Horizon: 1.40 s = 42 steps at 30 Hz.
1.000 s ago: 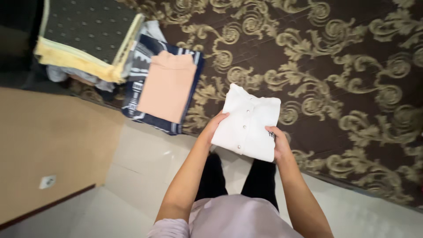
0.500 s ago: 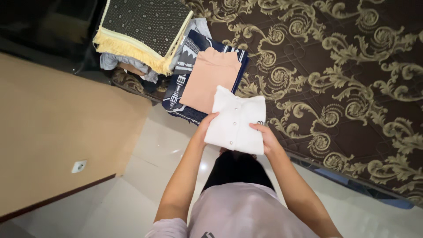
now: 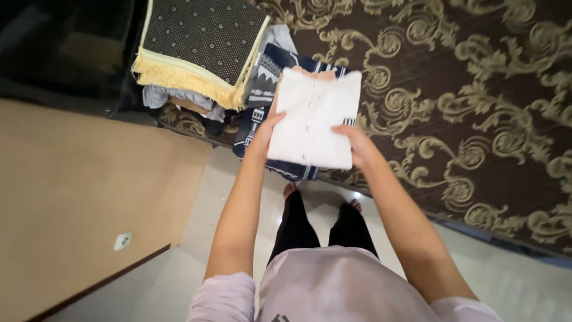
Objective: The person folds several garments on a bed, including a white long-sleeved shirt, a white t-shirt, and a beige cardigan. Each item is smoothed, folded into a compact rectangle, and placed on a growing stack.
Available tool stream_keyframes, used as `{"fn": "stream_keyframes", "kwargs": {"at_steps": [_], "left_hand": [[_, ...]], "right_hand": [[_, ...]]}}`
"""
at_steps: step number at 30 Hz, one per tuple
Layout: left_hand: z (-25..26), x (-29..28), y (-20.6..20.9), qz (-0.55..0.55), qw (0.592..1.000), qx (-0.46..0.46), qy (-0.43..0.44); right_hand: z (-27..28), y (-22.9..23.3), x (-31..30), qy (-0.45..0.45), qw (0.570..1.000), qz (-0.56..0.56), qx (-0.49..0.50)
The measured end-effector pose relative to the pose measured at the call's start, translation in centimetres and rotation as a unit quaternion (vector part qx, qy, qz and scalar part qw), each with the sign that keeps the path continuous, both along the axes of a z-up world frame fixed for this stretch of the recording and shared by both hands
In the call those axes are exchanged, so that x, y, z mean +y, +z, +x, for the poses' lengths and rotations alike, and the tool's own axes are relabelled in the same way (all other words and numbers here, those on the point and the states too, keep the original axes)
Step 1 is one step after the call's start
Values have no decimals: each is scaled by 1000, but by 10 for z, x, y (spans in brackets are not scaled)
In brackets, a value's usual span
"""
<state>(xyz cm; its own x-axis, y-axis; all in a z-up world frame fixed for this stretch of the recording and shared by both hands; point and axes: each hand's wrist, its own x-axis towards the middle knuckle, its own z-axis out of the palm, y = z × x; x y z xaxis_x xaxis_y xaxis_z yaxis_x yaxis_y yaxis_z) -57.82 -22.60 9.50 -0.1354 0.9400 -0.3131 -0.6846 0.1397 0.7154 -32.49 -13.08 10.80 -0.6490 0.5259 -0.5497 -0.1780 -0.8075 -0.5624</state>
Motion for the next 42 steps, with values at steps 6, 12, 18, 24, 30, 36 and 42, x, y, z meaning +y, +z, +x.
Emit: {"fn": "stream_keyframes", "kwargs": {"at_steps": [6,12,18,24,30,36,42], "left_hand": [[-66,36,-17,-43,997,-36,-50],[-104,35,-120,-162,962,168,-140],[-119,6,-183,-145,922,342,-107],[-118,18,-179,-72,917,389,-48],[-108,3,-183,-137,879,455,-44],[-121,-41,-180,-125,924,341,-115],[-126,-60,-174,-111,889,422,-141]], "right_hand": [[-53,-32,14,-97,994,34,32],[-89,-107,-9,-103,994,8,-38],[-100,-139,-25,-148,982,38,-113],[-95,-123,-15,-154,978,81,-117],[-90,-145,-33,-142,946,171,-236],[-69,-150,-85,-120,932,188,-286],[-46,-155,-92,-86,938,184,-279]]}}
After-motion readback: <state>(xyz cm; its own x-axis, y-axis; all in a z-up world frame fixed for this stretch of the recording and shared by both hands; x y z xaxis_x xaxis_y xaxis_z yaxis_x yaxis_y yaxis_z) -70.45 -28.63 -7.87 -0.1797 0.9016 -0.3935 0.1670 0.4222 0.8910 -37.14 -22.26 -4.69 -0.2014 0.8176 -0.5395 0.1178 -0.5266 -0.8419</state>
